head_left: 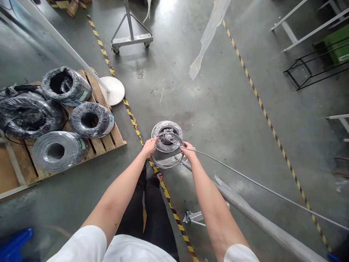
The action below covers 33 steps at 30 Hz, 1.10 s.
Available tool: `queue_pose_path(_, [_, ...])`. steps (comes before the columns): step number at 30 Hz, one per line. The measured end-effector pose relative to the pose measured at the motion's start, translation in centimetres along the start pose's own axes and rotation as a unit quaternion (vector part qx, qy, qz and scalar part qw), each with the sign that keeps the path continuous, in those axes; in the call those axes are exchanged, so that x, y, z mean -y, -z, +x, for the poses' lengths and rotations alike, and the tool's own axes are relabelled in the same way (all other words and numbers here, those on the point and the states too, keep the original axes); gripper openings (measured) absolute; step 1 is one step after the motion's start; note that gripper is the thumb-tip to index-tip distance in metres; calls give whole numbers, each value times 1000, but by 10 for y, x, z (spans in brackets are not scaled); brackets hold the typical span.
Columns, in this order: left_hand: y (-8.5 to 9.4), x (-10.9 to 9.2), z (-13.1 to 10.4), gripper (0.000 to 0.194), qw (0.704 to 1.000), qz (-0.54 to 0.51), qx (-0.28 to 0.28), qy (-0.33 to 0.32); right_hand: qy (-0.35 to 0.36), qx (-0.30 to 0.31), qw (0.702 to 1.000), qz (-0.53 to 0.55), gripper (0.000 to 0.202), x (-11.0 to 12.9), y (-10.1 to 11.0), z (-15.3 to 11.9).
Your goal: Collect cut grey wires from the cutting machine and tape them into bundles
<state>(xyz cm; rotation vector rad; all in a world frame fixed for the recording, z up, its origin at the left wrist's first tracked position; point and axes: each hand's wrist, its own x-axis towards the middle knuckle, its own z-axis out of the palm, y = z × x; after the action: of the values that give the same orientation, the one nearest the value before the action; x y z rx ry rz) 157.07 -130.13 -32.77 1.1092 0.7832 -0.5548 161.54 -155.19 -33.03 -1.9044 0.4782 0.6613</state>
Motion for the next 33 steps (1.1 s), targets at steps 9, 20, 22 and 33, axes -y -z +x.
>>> queue_pose_path(9, [-1, -6, 10, 52, 1000, -14, -17, -7, -108, 114, 973, 171, 34, -2, 5, -14])
queue_pose_path(20, [3, 13, 18, 50, 999, -43, -9, 29, -67, 111, 965, 227, 46, 7, 5, -26])
queue_pose_path(22, [0, 17, 20, 49, 998, -45, -23, 28, -41, 67, 974, 214, 53, 1, 1, -23])
queue_pose_path(33, [-24, 55, 39, 50, 996, 10, -84, 6, -60, -36, 974, 216, 66, -58, -7, 4])
